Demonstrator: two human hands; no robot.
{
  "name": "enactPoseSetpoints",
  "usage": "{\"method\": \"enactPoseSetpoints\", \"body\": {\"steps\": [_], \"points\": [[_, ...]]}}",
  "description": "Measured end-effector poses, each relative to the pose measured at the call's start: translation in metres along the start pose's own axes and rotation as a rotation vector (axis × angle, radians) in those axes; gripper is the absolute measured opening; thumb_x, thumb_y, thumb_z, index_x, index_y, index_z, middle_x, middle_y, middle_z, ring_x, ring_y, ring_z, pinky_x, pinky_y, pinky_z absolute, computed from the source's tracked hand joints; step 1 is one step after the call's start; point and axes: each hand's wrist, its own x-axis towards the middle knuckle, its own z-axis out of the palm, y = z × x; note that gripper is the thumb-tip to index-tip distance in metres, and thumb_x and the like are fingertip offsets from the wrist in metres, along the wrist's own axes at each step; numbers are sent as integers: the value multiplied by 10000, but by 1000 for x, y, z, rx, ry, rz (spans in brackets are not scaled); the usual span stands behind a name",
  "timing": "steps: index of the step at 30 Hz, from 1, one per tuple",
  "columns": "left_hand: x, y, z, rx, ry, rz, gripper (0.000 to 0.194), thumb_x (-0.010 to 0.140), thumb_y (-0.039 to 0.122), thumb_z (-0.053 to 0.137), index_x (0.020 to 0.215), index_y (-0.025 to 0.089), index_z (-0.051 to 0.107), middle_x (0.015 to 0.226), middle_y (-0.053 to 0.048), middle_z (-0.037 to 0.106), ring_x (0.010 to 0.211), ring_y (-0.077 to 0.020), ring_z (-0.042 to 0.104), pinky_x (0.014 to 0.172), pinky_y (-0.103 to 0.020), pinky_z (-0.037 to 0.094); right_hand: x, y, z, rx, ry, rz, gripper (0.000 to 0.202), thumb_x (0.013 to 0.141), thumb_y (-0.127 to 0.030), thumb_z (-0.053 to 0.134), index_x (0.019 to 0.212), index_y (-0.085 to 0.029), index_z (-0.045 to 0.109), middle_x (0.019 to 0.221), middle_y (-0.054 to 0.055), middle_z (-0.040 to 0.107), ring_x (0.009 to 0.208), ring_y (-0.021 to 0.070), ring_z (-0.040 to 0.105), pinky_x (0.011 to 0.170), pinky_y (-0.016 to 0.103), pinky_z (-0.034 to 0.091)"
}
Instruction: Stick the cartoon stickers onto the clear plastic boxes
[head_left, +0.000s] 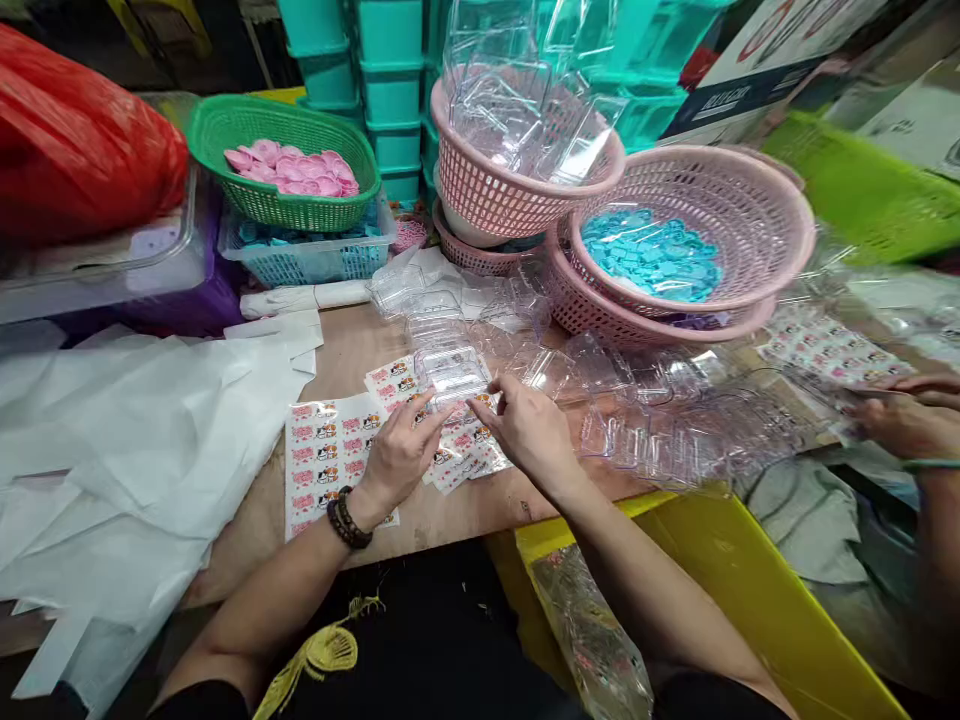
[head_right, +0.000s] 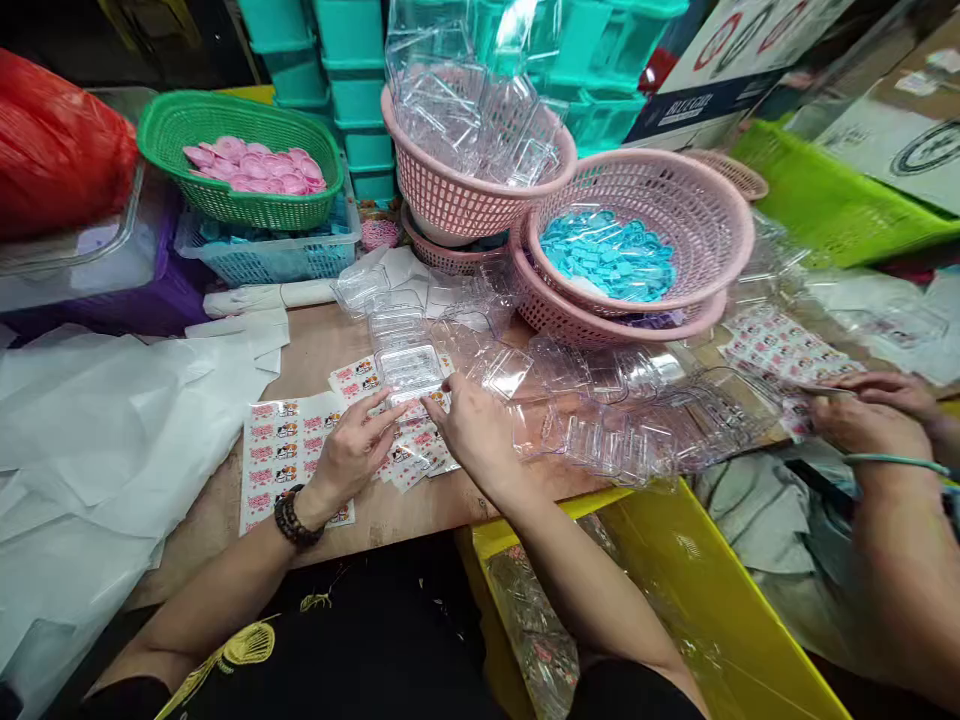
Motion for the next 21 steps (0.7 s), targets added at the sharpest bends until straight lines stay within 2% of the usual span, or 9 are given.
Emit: {"method": "enactPoseSetpoints", "body": {"steps": [2,4,6,8,11,13,15,18,21], "points": [[1,2,-1,-70,-47,21,320,952,150,552,1235,226,682,1305,-122,659,1112,-245,670,974,-418,566,-5,8,-1,-61,68,90,358,987,-478,505,1120,-154,580,882,133,750,718,265,706,534,289,347],[3,1,-8,-95,-96,-24,352,952,195,572,1295,244,639,1334,-115,636,1167,-243,645,1020,-424,537,-11,11,-3,-34,149,89,318,991,-428,503,1127,-150,578,871,133,740,692,255,690,540,296,369],[3,-5,-23,-92,-163,-127,461,933,291,623,1387,245,555,1388,-126,588,1258,-267,587,1066,-449,499,-20,6,-4,86,256,-3,234,997,-346,483,1090,-161,590,864,119,725,715,244,681,593,313,431],[0,-19,-42,21,-153,-337,631,887,398,678,1451,208,469,1416,-168,535,1320,-325,523,1091,-508,459,-29,-11,-1,306,303,-184,182,1000,-284,460,1074,-186,595,880,93,710,752,220,674,673,323,489],[-13,-45,-67,262,-46,-639,793,813,434,746,1468,147,404,1395,-223,486,1335,-401,466,1086,-589,410,-28,-57,20,560,155,-435,193,985,-189,433,1093,-201,593,956,90,699,856,211,664,781,335,531],[-26,-63,-75,325,-30,-735,854,770,405,789,1468,133,377,1356,-222,486,1320,-406,463,1076,-594,402,-13,-92,40,522,10,-490,266,945,-121,431,1160,-154,584,1137,162,673,1046,256,628,900,391,516],[-36,-76,-75,319,-32,-786,890,731,360,825,1459,123,371,1303,-207,506,1296,-388,478,1076,-573,401,9,-120,60,403,-119,-465,351,918,-111,463,1258,-102,552,1335,225,588,1229,306,530,1016,454,446],[-44,-86,-71,265,-26,-812,881,706,285,842,1445,135,386,1247,-176,538,1263,-359,504,1084,-545,397,39,-141,75,320,-236,-417,435,894,-134,523,1328,-110,528,1352,213,594,1262,353,483,1028,525,396],[-44,-90,-73,234,-19,-780,875,698,282,843,1445,168,401,1318,-176,512,1288,-356,489,1101,-534,379,50,-141,72,322,-284,-388,412,895,-120,494,1299,-160,564,1212,158,681,1175,337,532,957,506,420]]}}
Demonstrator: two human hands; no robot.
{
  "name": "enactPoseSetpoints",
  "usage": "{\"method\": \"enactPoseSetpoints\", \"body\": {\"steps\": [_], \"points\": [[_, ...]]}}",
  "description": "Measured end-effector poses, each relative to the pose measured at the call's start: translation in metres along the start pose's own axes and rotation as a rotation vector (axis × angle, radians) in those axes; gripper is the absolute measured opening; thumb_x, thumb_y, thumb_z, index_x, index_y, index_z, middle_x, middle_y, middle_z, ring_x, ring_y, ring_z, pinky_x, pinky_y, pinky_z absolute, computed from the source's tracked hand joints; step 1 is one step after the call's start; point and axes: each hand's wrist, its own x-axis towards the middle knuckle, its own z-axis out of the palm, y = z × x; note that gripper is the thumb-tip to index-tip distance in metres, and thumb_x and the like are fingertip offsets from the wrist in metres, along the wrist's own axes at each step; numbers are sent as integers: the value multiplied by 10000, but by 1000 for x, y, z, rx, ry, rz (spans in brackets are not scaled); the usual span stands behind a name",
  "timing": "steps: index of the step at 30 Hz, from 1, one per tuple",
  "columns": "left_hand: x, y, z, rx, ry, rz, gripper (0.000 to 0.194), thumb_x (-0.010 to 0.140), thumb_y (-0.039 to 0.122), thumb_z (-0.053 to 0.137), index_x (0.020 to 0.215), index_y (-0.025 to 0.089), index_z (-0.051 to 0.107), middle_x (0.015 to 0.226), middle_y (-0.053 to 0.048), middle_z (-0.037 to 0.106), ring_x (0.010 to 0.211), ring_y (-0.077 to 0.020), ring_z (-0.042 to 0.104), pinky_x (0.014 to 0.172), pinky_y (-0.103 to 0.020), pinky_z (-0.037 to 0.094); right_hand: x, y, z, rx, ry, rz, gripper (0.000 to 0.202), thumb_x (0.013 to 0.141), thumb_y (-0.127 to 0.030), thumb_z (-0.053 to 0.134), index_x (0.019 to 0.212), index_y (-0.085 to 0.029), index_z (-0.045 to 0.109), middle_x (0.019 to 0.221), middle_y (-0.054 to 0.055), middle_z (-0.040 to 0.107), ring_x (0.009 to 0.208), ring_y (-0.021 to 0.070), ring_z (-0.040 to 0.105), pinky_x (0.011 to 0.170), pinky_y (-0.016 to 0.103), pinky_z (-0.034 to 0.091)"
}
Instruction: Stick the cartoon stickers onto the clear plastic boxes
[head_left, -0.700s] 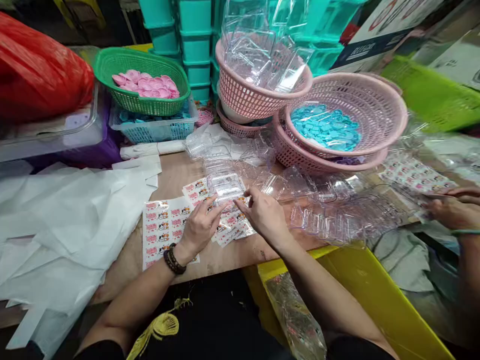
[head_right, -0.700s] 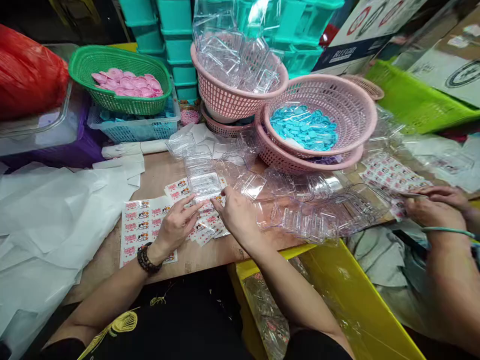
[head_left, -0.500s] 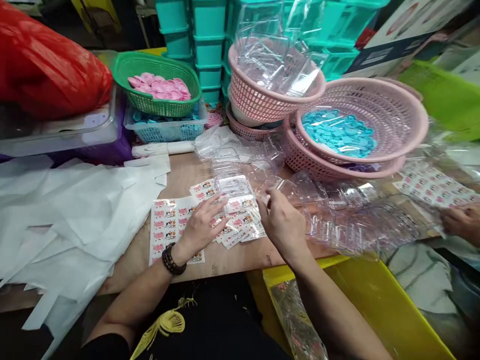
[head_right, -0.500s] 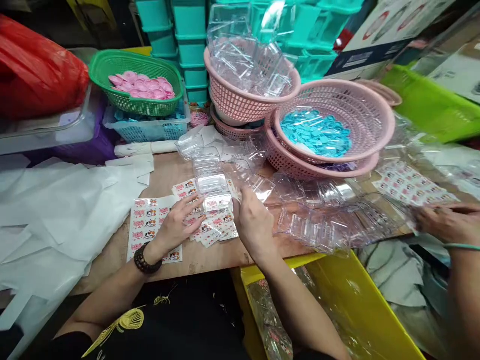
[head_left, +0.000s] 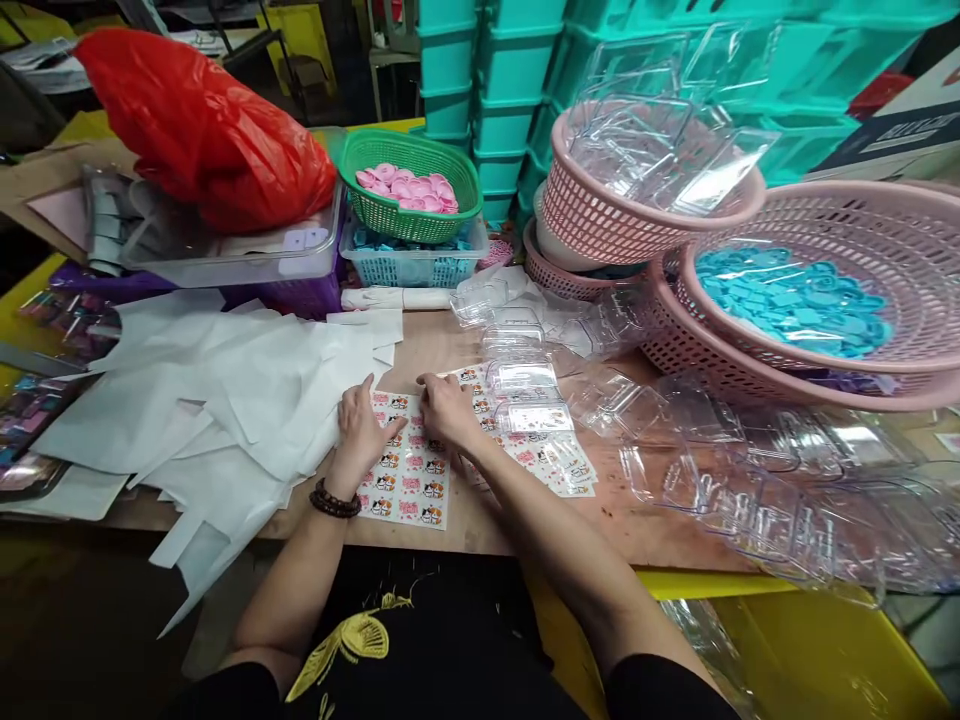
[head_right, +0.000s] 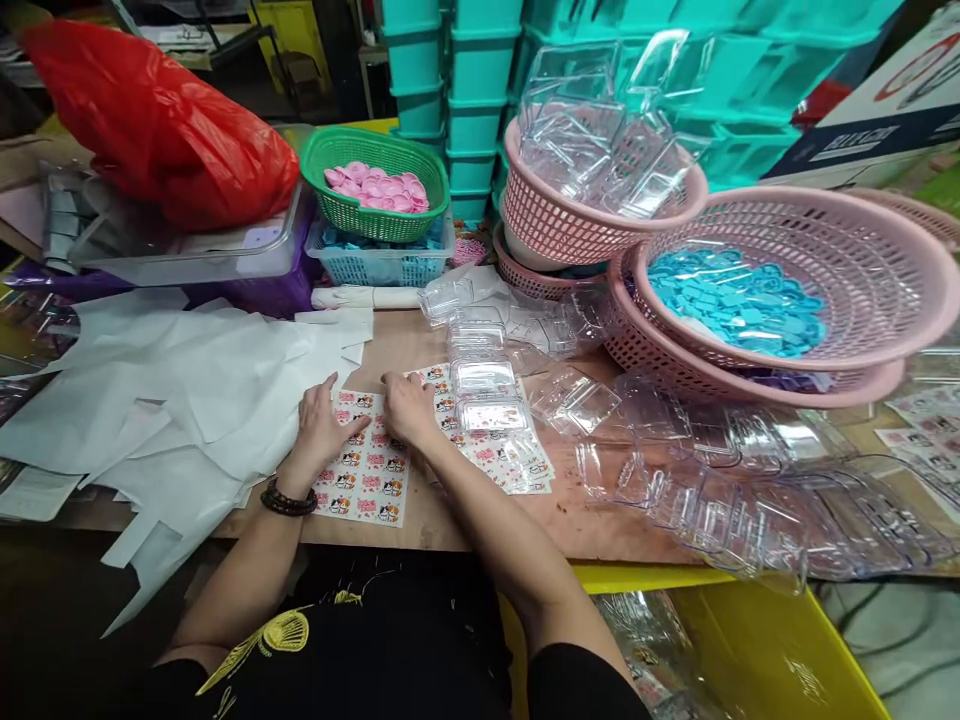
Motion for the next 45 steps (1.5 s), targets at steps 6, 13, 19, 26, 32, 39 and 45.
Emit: {"method": "enactPoseSetpoints", "body": {"steps": [6,13,19,26,32,39,45], "points": [[1,-2,-5,81,-125,72,794,742,392,813,1437,224,467,1424,-170,479,1319,-382,459,1081,-519,392,-7,-4,-4,33,-25,57,490,833,-251,679,1307,-178,576,1358,187,586,1281,361,462,1018,501,362],[4,-1,-5,-144,-2,-9,1009,606,408,901,1474,194,432,1421,-196,511,1340,-377,475,1099,-530,385,1,-1,-5,258,-124,98,78,805,-215,664,881,-198,665,872,56,705,902,241,630,830,358,436],[5,9,-23,-909,-382,-271,576,608,485,883,1011,103,731,880,-112,761,789,-245,705,748,-388,567,-26,11,-25,664,-147,2,232,830,-410,627,861,-180,636,752,-3,630,683,147,555,637,269,428],[1,26,-35,-1113,-515,-202,399,555,425,924,755,126,752,708,-41,750,633,-161,658,643,-297,536,-40,9,-34,1067,-149,69,394,649,-541,777,692,-176,633,594,-51,514,560,100,431,550,249,325],[6,22,-33,-1057,-447,49,412,569,513,906,676,155,732,682,-28,704,648,-145,635,618,-272,514,-46,4,-41,1285,-284,148,346,543,-409,871,653,-177,640,611,-50,594,575,96,498,581,241,374],[5,19,-28,-1078,-463,247,334,715,491,838,714,174,736,738,-49,698,699,-160,658,665,-294,543,-46,-2,-42,1400,-407,258,295,478,-306,860,636,-165,655,574,-50,611,519,80,491,523,222,339],[1,19,-27,-1056,-440,212,367,692,519,842,713,172,723,735,-35,684,689,-155,646,657,-289,538,-44,-2,-40,1210,-299,285,254,529,-316,809,608,-167,620,544,-53,559,499,79,429,518,241,312]]}}
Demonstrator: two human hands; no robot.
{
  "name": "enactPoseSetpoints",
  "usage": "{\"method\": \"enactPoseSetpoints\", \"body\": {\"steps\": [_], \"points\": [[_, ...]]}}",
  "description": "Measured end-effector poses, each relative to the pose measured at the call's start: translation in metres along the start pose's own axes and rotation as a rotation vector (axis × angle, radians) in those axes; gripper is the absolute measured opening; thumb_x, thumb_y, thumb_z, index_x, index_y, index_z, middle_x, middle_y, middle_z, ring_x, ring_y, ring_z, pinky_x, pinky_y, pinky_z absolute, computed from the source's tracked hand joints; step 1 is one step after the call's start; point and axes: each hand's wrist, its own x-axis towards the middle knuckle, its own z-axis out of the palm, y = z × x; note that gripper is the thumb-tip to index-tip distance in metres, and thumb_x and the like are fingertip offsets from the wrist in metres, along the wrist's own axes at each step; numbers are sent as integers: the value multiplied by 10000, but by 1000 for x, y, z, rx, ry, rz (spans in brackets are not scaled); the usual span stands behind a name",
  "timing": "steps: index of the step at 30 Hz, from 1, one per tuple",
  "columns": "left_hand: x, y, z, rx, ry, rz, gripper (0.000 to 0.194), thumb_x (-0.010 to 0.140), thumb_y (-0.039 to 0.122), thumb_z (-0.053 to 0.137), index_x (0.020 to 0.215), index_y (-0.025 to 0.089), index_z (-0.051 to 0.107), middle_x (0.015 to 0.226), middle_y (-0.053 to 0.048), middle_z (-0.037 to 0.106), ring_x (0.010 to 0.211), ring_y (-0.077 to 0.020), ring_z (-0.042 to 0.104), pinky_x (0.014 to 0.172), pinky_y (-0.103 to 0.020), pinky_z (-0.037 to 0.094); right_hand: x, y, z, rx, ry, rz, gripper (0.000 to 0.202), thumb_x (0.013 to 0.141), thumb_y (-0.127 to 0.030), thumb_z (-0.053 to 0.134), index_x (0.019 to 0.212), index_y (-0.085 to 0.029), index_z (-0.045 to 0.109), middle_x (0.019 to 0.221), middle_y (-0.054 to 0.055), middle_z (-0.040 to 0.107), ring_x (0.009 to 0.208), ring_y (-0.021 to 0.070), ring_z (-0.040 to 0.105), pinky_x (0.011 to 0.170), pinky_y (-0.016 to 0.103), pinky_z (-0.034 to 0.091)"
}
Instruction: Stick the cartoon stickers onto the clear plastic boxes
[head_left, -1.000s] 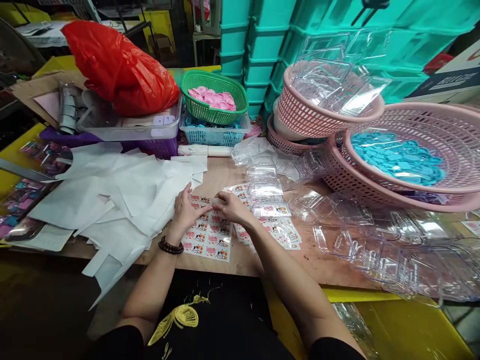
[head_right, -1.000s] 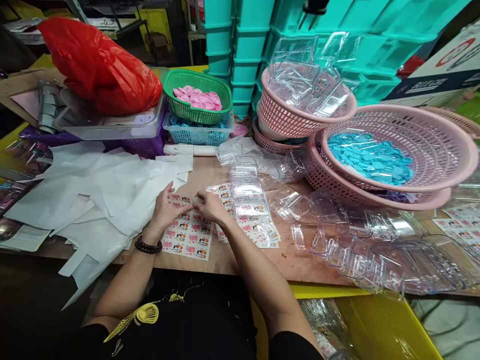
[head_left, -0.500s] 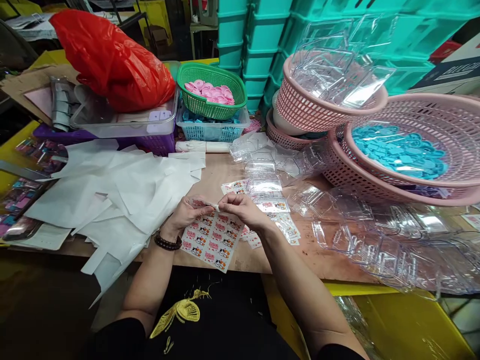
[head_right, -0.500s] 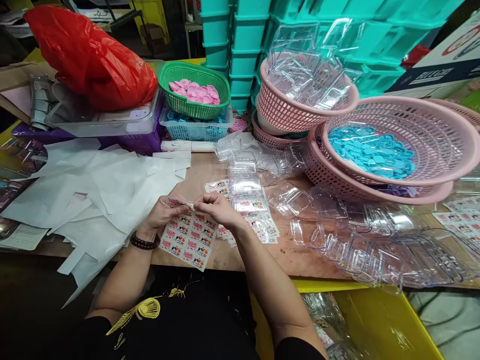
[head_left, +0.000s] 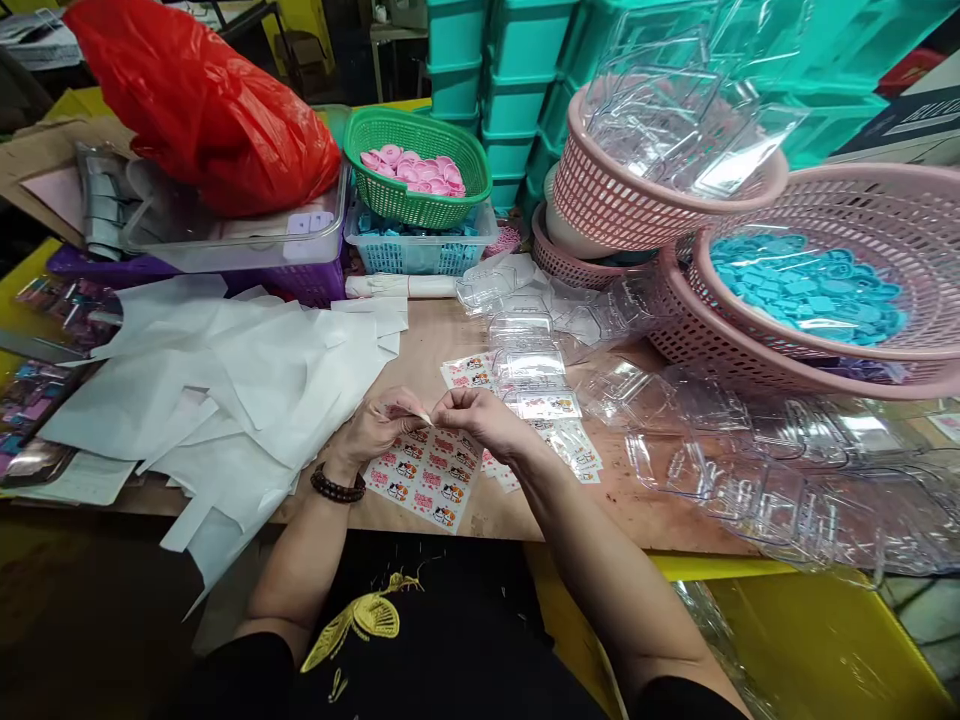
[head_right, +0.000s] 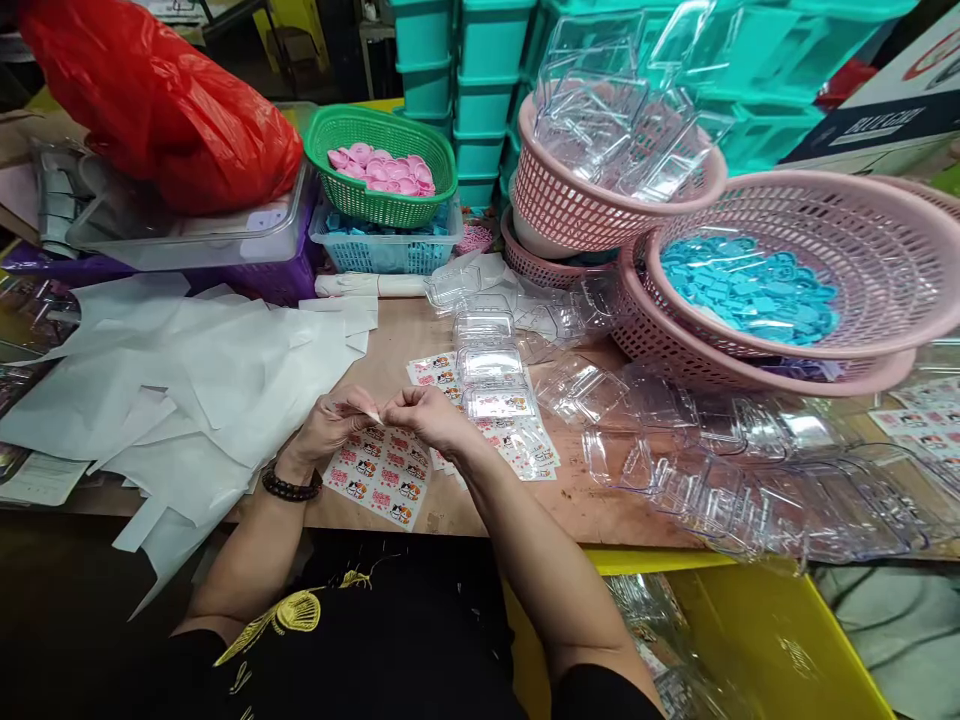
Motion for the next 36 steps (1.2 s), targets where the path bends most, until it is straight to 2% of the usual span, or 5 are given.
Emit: {"method": "enactPoseSetpoints", "body": {"steps": [14,20,28,32,36], "points": [[-3,12,2,-224,112,-449,371,711,501,772,725,133,727,653,-20,677,586,-142,587,590,-272,468,-7,29,21,-1210,552,-628,204,961,-256,555,963,-313,750,1179,28,714,1178,264,521,1110,519,191],[6,13,-9,49,66,-568,455,601,534,837,553,126,643,471,43,493,466,-72,384,471,-220,279,-5,53,26,-1426,340,-725,359,1016,-196,382,1174,-278,694,1224,66,711,1159,243,559,1094,494,237],[37,9,-36,509,58,-470,438,649,589,747,565,165,677,501,3,554,534,-151,493,499,-243,355,-41,45,15,-1251,150,-960,247,949,-198,488,1057,-288,692,1135,45,728,1076,215,615,994,429,397],[56,16,-30,730,171,-266,152,716,353,766,726,202,751,819,-83,708,909,-284,616,784,-345,483,-56,9,-48,-698,570,-708,142,929,-356,572,915,-232,640,873,59,694,792,190,611,749,364,482],[61,22,21,1000,116,136,307,886,293,625,1157,191,727,1224,-123,681,1172,-308,577,1047,-450,434,-47,-20,-116,-277,585,-426,407,679,-529,811,749,-223,552,651,-22,574,564,118,471,535,280,380]]}}
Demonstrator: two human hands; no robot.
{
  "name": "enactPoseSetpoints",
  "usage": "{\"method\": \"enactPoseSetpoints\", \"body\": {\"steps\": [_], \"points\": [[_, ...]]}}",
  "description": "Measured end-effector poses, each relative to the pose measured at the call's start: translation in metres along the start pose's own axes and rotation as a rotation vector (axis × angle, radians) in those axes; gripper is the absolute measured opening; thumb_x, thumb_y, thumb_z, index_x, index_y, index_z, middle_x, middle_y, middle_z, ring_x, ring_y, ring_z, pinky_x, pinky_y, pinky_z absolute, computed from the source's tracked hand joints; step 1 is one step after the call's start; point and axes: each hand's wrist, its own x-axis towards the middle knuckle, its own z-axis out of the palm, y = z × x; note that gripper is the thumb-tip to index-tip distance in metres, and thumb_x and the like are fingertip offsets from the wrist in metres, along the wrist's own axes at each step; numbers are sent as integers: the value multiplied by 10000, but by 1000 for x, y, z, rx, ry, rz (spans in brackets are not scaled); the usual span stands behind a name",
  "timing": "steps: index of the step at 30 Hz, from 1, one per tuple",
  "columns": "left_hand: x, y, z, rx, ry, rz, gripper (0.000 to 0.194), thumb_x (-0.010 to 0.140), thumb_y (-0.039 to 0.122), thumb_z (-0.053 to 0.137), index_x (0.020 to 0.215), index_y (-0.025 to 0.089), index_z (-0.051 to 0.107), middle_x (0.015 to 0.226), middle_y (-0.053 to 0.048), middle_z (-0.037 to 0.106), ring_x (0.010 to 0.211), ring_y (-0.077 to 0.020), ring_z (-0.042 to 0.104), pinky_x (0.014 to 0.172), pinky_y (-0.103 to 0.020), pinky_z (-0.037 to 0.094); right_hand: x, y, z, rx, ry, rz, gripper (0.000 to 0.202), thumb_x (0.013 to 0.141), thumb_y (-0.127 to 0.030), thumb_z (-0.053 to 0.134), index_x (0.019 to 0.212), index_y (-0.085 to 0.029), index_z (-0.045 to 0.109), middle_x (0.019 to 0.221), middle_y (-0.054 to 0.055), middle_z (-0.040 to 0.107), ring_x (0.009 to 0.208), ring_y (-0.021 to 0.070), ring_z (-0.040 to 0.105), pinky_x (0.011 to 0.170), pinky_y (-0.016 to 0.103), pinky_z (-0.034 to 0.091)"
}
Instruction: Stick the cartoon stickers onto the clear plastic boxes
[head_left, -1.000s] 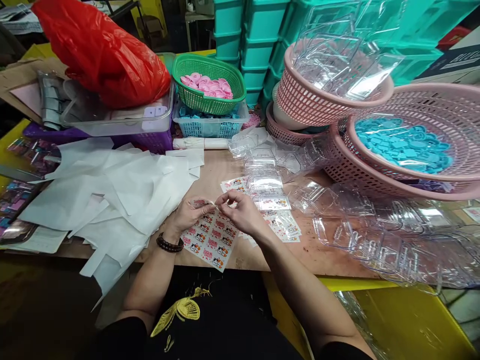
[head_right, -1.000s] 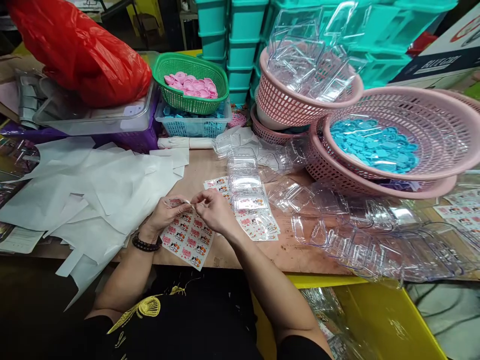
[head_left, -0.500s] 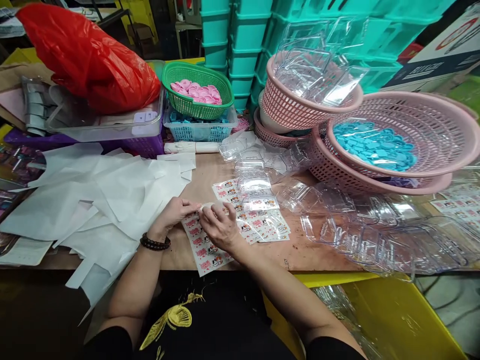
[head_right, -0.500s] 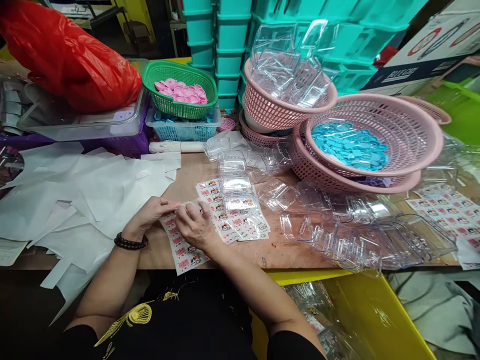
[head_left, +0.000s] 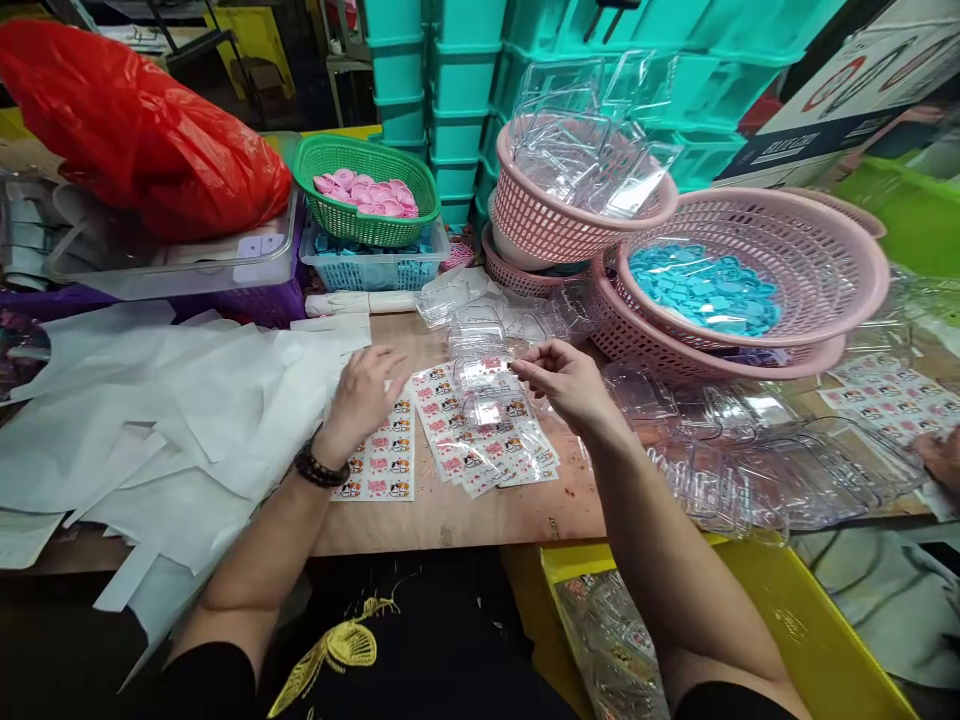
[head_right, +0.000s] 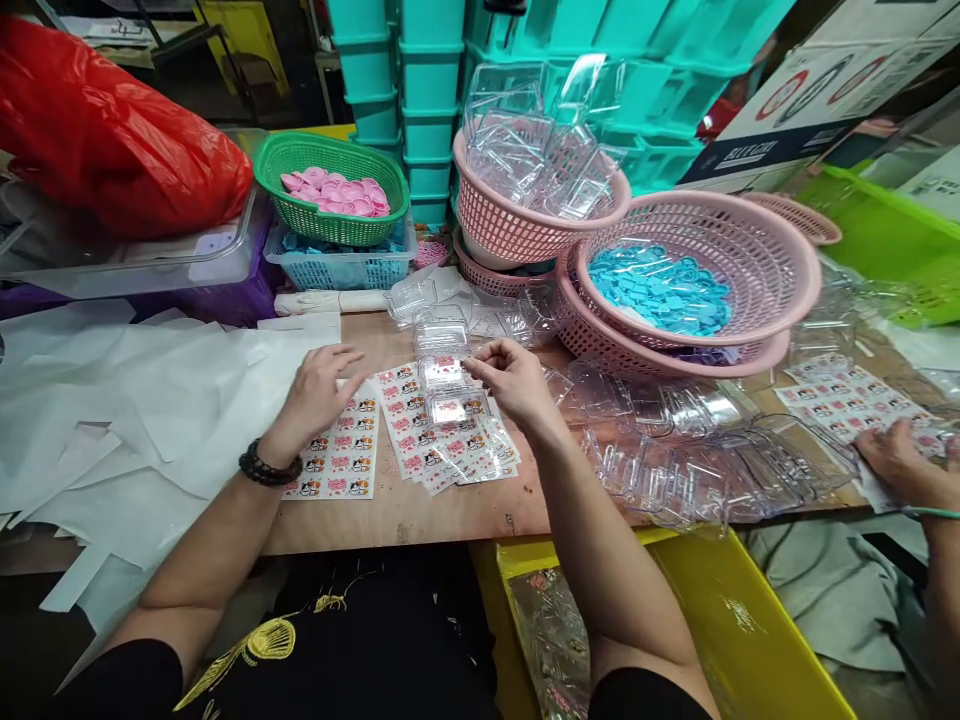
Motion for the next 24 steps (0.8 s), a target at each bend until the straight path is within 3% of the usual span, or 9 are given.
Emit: {"method": "enactPoseSetpoints", "body": {"steps": [3,6,14,24], "points": [[-4,32,26,-56,-70,147,351,943,241,544,1265,168,664,1239,-116,693,1151,-273,608,1056,-439,447,21,8,-9,16,-114,91,468,610,-560,840,722,-211,548,619,-37,566,530,90,413,506,259,310],[-8,47,45,-96,-76,153,386,938,219,547,1312,165,627,1260,-124,690,1155,-275,617,1042,-434,462,29,15,-5,-32,-136,105,495,579,-581,842,698,-203,545,605,-40,569,539,88,413,518,258,286],[-10,47,57,-77,-44,140,410,948,230,528,1343,147,606,1240,-141,693,1155,-289,621,1038,-440,464,36,21,-4,-142,-107,106,469,597,-569,826,676,-191,562,617,-39,572,596,113,492,621,288,358],[-12,48,67,21,36,187,396,928,230,562,1311,148,618,1216,-127,714,1096,-266,651,971,-413,517,39,30,-3,-172,-108,81,408,643,-514,806,677,-195,555,621,-30,580,600,126,507,617,280,376]]}}
